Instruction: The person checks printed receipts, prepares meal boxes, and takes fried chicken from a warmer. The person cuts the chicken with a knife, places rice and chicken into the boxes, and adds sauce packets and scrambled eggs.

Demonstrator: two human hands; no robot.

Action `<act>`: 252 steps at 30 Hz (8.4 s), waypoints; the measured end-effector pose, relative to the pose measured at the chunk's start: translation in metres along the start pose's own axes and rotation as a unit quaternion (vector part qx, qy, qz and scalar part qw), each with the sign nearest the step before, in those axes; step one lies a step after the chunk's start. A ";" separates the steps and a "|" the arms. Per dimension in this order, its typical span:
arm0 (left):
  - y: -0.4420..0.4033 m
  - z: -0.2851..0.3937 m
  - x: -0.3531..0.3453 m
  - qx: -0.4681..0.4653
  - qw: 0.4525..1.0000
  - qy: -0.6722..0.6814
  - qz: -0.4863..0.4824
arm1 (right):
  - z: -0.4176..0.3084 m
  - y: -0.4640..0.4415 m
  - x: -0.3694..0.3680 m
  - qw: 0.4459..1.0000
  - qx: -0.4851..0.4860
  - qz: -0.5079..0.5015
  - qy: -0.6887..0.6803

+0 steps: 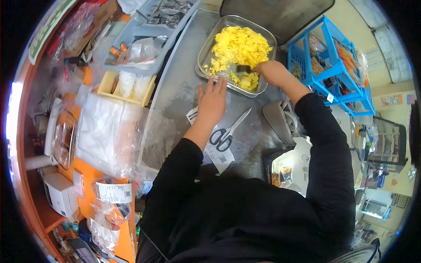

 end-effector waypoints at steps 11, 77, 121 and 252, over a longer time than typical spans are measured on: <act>-0.003 -0.001 -0.004 0.001 0.996 -0.053 -0.067 | -0.041 -0.065 -0.029 0.987 0.117 0.099 -0.039; -0.003 0.006 -0.015 -0.036 0.990 -0.102 -0.096 | -0.109 0.361 -0.012 0.552 -0.525 0.151 -0.630; -0.003 -0.001 -0.004 -0.023 0.998 -0.028 -0.046 | 0.013 -0.012 -0.039 0.984 -0.141 -0.020 -0.110; -0.008 0.003 -0.020 -0.010 0.995 0.061 -0.081 | -0.010 -0.029 0.010 0.998 -0.061 -0.010 0.023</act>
Point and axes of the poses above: each hand's wrist, its own y-axis away from the middle knuckle, its own x-axis out of the back of the hand, z = x × y, the point moved 5 cm from there along -y, towards the middle knuckle, and after that the axes turned 8 degrees about z, right-handed, at the moved point
